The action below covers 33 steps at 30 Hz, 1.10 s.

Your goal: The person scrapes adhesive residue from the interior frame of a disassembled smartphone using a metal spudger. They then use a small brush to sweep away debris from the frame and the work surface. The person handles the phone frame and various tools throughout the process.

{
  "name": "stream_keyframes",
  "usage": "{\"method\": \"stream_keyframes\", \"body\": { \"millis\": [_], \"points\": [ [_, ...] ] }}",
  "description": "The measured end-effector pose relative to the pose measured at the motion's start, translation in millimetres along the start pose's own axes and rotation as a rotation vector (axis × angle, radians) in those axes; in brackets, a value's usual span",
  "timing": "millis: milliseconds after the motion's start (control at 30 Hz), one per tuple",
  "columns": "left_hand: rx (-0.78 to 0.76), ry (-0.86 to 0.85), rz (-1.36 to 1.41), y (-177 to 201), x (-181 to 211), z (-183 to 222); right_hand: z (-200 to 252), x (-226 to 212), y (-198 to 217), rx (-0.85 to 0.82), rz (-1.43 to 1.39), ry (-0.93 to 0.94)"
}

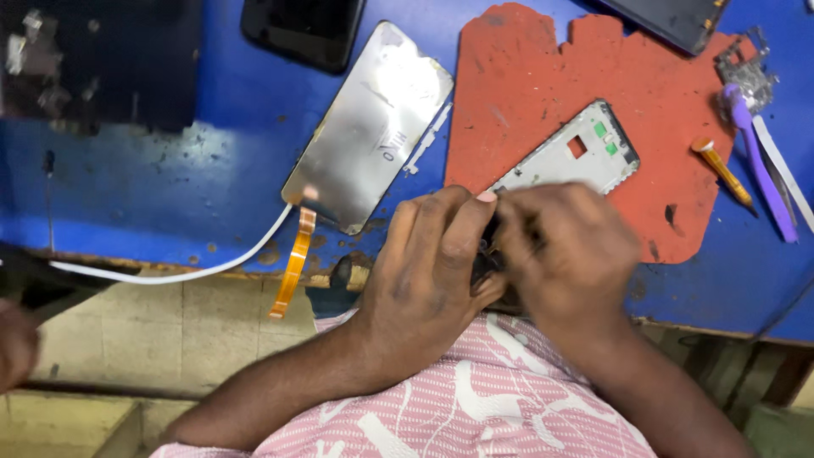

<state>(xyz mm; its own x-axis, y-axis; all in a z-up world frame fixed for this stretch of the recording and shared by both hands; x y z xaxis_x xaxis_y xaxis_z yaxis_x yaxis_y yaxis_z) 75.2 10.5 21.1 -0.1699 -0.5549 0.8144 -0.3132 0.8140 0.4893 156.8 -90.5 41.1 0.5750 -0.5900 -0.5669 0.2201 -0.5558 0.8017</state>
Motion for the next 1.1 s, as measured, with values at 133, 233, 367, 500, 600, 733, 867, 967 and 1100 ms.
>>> {"method": "stream_keyframes", "body": {
  "millis": [133, 233, 367, 500, 600, 733, 867, 967, 1100],
  "points": [
    [-0.01, 0.013, -0.009, -0.6, -0.4, 1.6, 7.4, -10.1, -1.7, -0.007, 0.041, 0.104],
    [-0.009, -0.01, 0.003, 0.4, 0.9, -1.6, -2.0, 13.1, 9.6, 0.046, 0.013, 0.002],
    [0.007, -0.024, -0.014, 3.0, 6.0, -3.8, -0.6, 36.9, 17.8, 0.076, -0.094, -0.177],
    [0.007, -0.001, -0.023, 2.9, 8.2, -4.7, 4.8, 53.1, 58.4, 0.279, -0.153, -0.174],
    [0.029, -0.003, -0.043, 1.9, 8.4, -8.9, 11.7, 78.7, 82.6, 0.409, -0.285, -0.277],
    [0.018, 0.022, -0.061, 0.7, 11.8, -10.6, 28.7, 92.2, 101.8, 0.426, -0.14, -0.248],
    [0.066, -0.011, -0.099, 0.5, 13.7, -7.5, 44.1, 90.7, 100.0, 0.372, 0.114, -0.152],
    [0.16, -0.078, -0.032, 5.8, 17.2, 1.2, 53.0, 89.6, 95.0, 0.369, 0.142, -0.041],
    [0.193, -0.21, 0.026, 14.7, 30.4, 5.8, 56.5, 91.5, 91.7, 0.325, 0.164, -0.038]
  ]
}}
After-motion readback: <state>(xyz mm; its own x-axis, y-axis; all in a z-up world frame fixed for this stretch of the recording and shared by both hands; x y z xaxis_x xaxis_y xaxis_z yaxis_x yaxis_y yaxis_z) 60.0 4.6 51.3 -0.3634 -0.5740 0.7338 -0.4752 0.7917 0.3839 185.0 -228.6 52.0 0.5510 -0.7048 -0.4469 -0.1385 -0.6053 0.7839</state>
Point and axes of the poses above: each hand's wrist, its own z-axis away from the middle knuckle, its own y-axis out of the back of the hand, x = y × z, the point moved 8 cm from there along -z, towards the middle knuckle, and after that the axes turned 2 degrees about x, right-handed, at the moved point
